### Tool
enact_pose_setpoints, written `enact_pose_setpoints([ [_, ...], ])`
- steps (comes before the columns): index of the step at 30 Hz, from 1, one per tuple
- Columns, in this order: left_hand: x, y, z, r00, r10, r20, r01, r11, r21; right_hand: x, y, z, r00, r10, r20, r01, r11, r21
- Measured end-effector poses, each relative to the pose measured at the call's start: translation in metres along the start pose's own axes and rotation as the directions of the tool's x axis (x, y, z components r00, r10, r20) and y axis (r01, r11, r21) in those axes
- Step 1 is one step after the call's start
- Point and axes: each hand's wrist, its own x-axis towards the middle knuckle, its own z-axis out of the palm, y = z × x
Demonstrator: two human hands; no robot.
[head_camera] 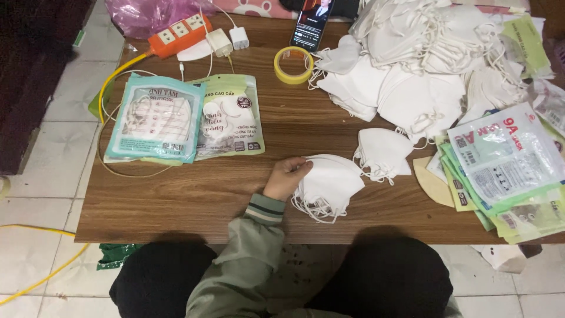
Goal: Folding and stacking white face masks on a wooden table
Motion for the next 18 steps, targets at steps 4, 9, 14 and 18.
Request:
enact_pose_setpoints([
  [4,-0.001,0.000,0.003,1.000,0.010,-0.019,-0.011,1.000,-0.023,0.032,0.021,-0.012,1.000,0.020,-0.008,-0.020,1.000,0.021],
  [9,0.001,-0.008,0.003,0.999,0.015,-0.032,-0.017,0.997,-0.071,0.073,0.031,-0.034,1.000,0.028,-0.013,-0.028,0.999,0.039],
  [14,0.002,-0.005,0.002,1.000,-0.008,-0.013,0.007,0.998,-0.066,0.101,0.007,-0.028,0.999,0.042,-0.006,-0.042,0.996,0.073],
  [18,-0.002,0.010,0.002,0.996,-0.082,0.024,0.082,0.997,0.004,0.094,-0.065,0.003,0.998,0.058,-0.022,-0.055,0.992,0.116],
])
